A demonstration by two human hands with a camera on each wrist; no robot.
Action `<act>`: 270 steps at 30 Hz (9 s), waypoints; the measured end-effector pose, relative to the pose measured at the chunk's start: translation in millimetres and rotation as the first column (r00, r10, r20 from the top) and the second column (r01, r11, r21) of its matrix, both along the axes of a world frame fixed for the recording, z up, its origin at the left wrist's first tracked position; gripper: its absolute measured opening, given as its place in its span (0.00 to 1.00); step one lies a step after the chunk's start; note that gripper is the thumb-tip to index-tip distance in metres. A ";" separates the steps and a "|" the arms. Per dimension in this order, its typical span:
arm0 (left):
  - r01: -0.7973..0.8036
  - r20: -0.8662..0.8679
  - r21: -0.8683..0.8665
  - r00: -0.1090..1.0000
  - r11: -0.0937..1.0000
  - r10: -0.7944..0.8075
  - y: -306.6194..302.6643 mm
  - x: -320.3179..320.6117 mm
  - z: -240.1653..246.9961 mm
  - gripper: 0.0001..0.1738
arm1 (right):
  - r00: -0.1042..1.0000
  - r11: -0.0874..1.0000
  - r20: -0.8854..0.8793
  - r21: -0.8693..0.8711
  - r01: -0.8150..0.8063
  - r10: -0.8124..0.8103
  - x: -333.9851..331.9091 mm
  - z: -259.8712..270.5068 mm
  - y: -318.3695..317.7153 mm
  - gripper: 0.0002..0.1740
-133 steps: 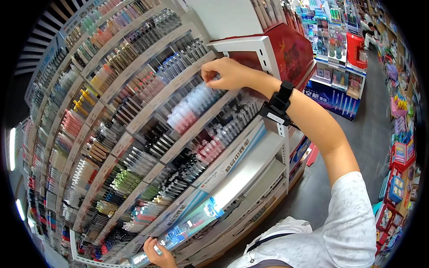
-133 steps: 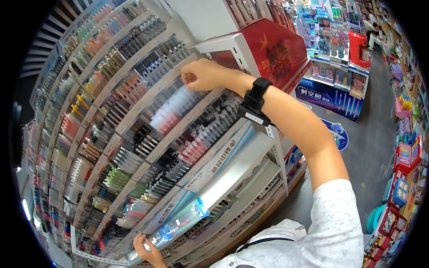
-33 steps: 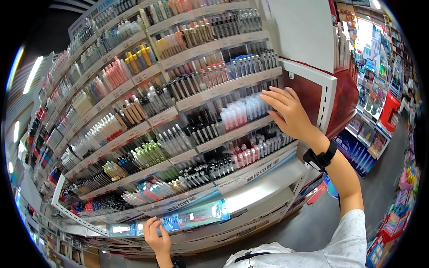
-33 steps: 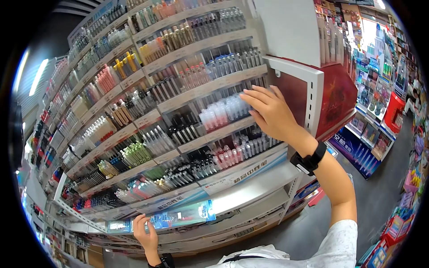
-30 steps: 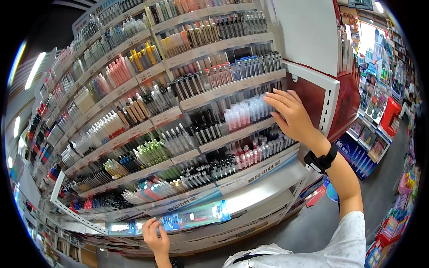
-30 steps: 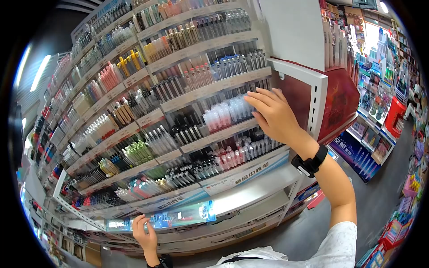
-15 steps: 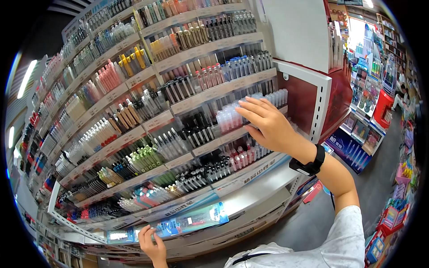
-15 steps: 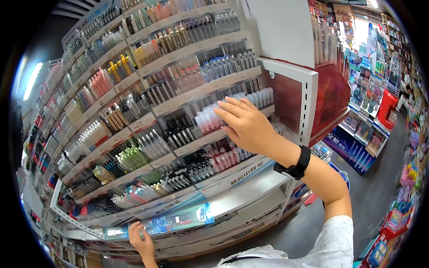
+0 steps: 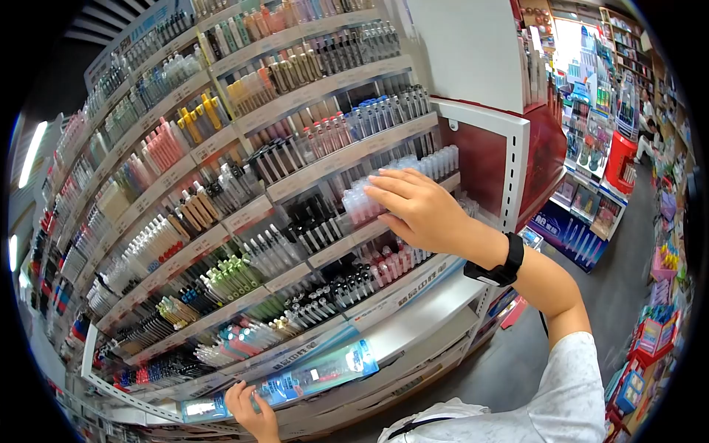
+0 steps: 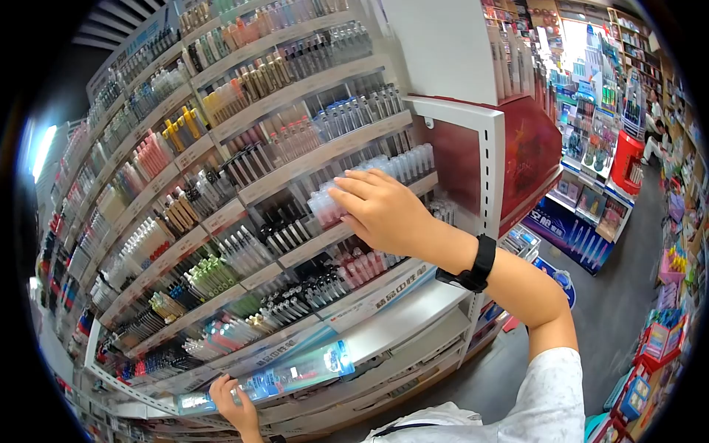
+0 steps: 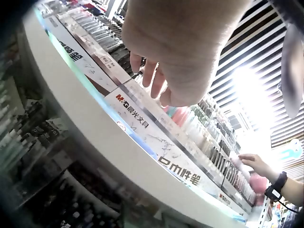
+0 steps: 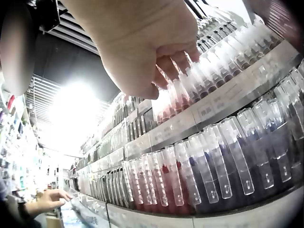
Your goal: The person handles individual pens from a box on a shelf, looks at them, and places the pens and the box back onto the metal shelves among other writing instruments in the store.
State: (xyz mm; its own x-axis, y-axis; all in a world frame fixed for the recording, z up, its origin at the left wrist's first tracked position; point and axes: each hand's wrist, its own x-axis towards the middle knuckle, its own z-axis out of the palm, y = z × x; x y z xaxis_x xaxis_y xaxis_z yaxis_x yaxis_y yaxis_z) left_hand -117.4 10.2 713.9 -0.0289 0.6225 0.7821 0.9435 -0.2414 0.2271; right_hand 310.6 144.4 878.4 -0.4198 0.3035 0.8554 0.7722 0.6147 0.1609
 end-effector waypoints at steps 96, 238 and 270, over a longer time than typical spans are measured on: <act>-0.144 0.226 -0.046 0.963 0.989 0.150 -33.8 -40.4 -29.7 0.09 | 0.936 0.937 0.106 0.068 -0.342 0.335 -134.7 99.3 66.3 0.31; 0.469 -0.310 0.265 0.869 0.842 -0.387 179.3 15.9 269.5 0.19 | 0.961 0.943 0.116 0.193 -0.270 0.252 -204.2 116.8 62.2 0.09; 0.497 -0.067 0.115 0.868 0.860 -0.492 180.8 22.0 281.0 0.20 | 0.890 0.712 -0.026 -0.589 -0.382 0.456 -205.8 170.3 62.0 0.16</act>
State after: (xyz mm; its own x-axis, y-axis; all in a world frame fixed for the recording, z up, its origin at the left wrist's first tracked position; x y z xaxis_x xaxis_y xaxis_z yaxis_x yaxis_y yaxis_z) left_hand -95.5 191.0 994.9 0.2850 0.4455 0.8487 0.6991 -0.7024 0.1340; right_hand 104.9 206.3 1048.7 -0.7032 0.4813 0.5233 0.4118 0.8757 -0.2521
